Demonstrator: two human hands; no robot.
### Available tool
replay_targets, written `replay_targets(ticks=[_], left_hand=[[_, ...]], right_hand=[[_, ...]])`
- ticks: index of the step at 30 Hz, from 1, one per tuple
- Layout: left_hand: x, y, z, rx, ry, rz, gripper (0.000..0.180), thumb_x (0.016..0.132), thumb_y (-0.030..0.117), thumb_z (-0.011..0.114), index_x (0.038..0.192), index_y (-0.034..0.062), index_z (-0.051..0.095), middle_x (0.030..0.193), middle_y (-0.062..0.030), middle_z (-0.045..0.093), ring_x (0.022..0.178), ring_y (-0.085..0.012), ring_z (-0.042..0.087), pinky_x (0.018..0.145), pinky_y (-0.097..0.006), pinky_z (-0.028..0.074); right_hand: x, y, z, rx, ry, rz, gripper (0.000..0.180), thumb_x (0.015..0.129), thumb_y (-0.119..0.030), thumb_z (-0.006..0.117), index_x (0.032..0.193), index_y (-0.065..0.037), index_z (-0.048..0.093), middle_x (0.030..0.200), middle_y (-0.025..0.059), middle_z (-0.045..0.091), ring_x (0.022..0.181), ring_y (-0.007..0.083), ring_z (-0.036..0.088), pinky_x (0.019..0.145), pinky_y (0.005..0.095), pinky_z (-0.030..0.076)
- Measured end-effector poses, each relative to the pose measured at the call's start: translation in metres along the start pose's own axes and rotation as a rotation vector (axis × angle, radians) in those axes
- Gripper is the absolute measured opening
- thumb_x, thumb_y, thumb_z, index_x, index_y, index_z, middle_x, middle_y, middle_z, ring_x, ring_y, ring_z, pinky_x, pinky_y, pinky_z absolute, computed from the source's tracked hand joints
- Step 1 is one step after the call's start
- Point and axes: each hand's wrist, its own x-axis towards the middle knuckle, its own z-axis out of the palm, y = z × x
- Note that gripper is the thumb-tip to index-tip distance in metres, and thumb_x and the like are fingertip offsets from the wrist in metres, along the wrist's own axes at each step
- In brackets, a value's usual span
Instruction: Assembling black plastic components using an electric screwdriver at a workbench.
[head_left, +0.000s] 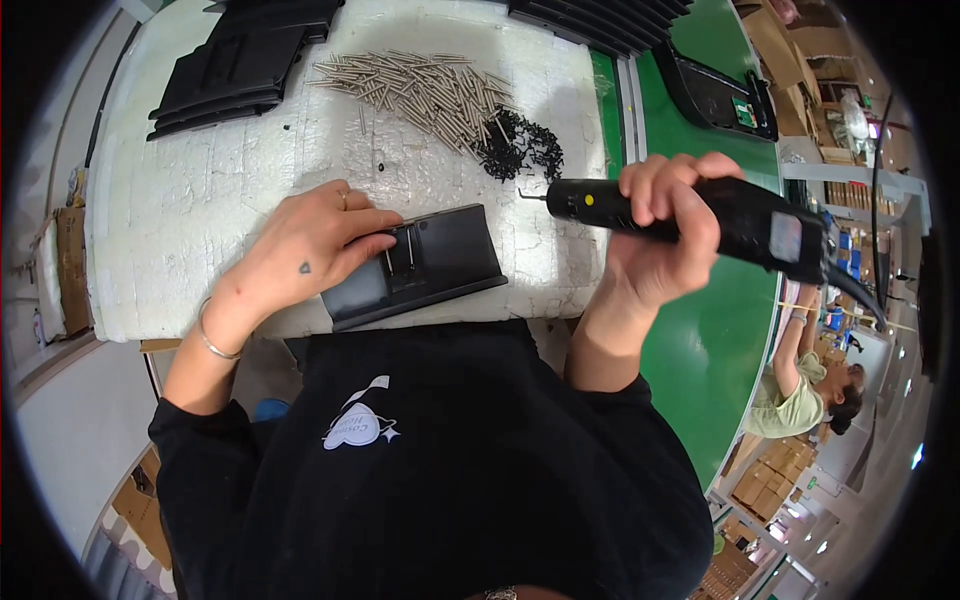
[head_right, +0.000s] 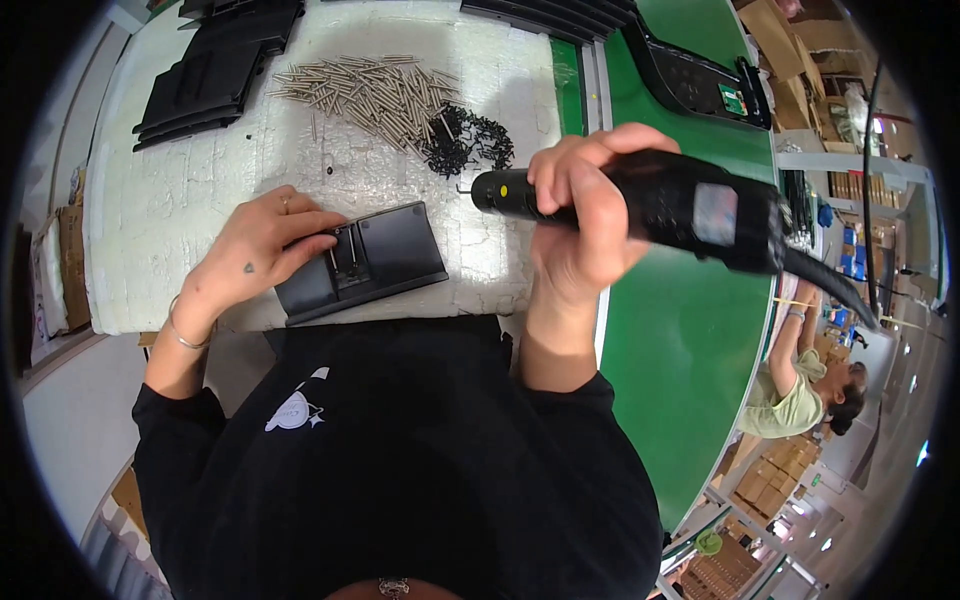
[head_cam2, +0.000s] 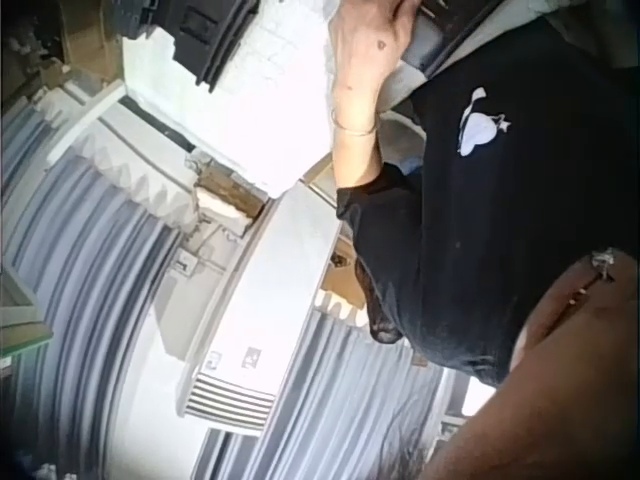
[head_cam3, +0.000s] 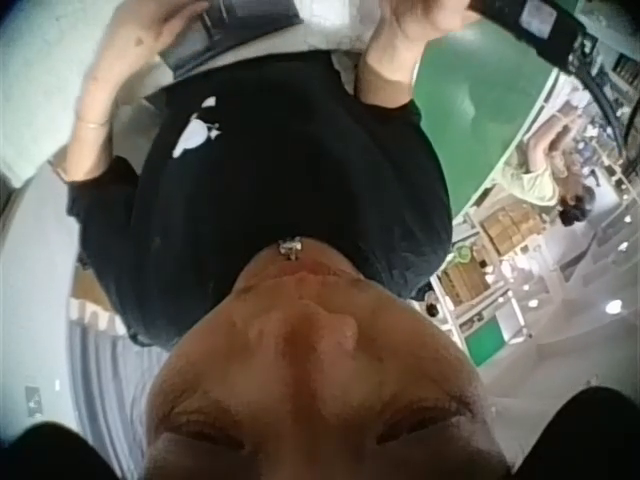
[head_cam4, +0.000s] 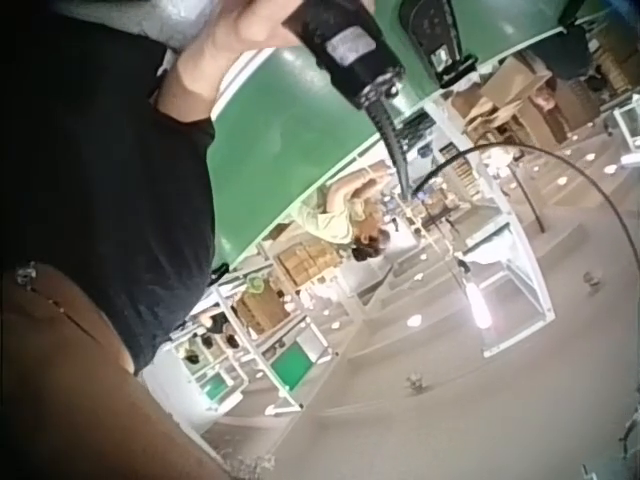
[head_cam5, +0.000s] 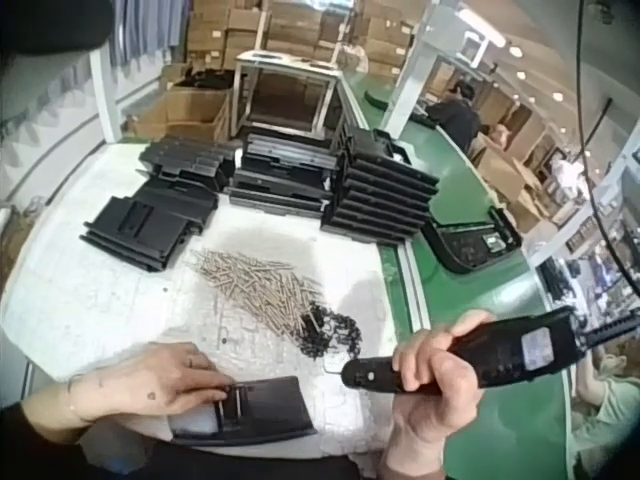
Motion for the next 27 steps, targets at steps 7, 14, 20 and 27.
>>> replay_targets(ticks=[7,14,20,27], left_hand=[[0.041,0.028,0.015,0.046,0.320,0.275,0.023,0.073,0.017,0.074,0.093,0.0092,0.065,0.094,-0.0043,0.061,0.091,-0.0247,0.057,0.074,-0.035,0.049],[0.057,0.036,0.027,0.050,0.426,0.465,0.023,0.066,0.006,0.076,0.087,0.0083,0.066,0.088,-0.0021,0.063,0.095,-0.0256,0.059,0.074,-0.034,0.051],[0.049,0.042,0.031,-0.105,0.401,0.409,0.020,0.065,0.001,0.074,0.082,0.0076,0.066,0.083,-0.0021,0.063,0.090,-0.0261,0.058,0.072,-0.033,0.050],[0.042,0.046,0.030,-0.099,0.403,0.340,0.018,0.065,0.001,0.073,0.080,0.0069,0.065,0.078,-0.0030,0.061,0.089,-0.0268,0.059,0.069,-0.032,0.050]], right_hand=[[-0.006,-0.028,0.005,0.152,-0.248,-0.022,0.036,0.078,-0.007,0.053,0.111,-0.005,0.041,0.061,0.0038,0.044,0.046,0.0133,0.040,0.054,0.0304,0.040],[-0.007,-0.038,0.016,0.181,-0.440,-0.064,0.030,0.079,-0.011,0.048,0.108,-0.005,0.044,0.062,-0.0028,0.043,0.052,0.0081,0.042,0.058,0.0274,0.036],[-0.011,-0.044,0.016,0.140,-0.494,-0.068,0.030,0.078,-0.010,0.049,0.106,-0.006,0.040,0.062,-0.0022,0.044,0.051,0.0078,0.042,0.057,0.0259,0.037],[-0.013,-0.045,0.019,0.135,-0.515,-0.043,0.029,0.077,-0.007,0.052,0.104,-0.007,0.042,0.061,-0.0024,0.046,0.049,0.0075,0.044,0.053,0.0234,0.038]])
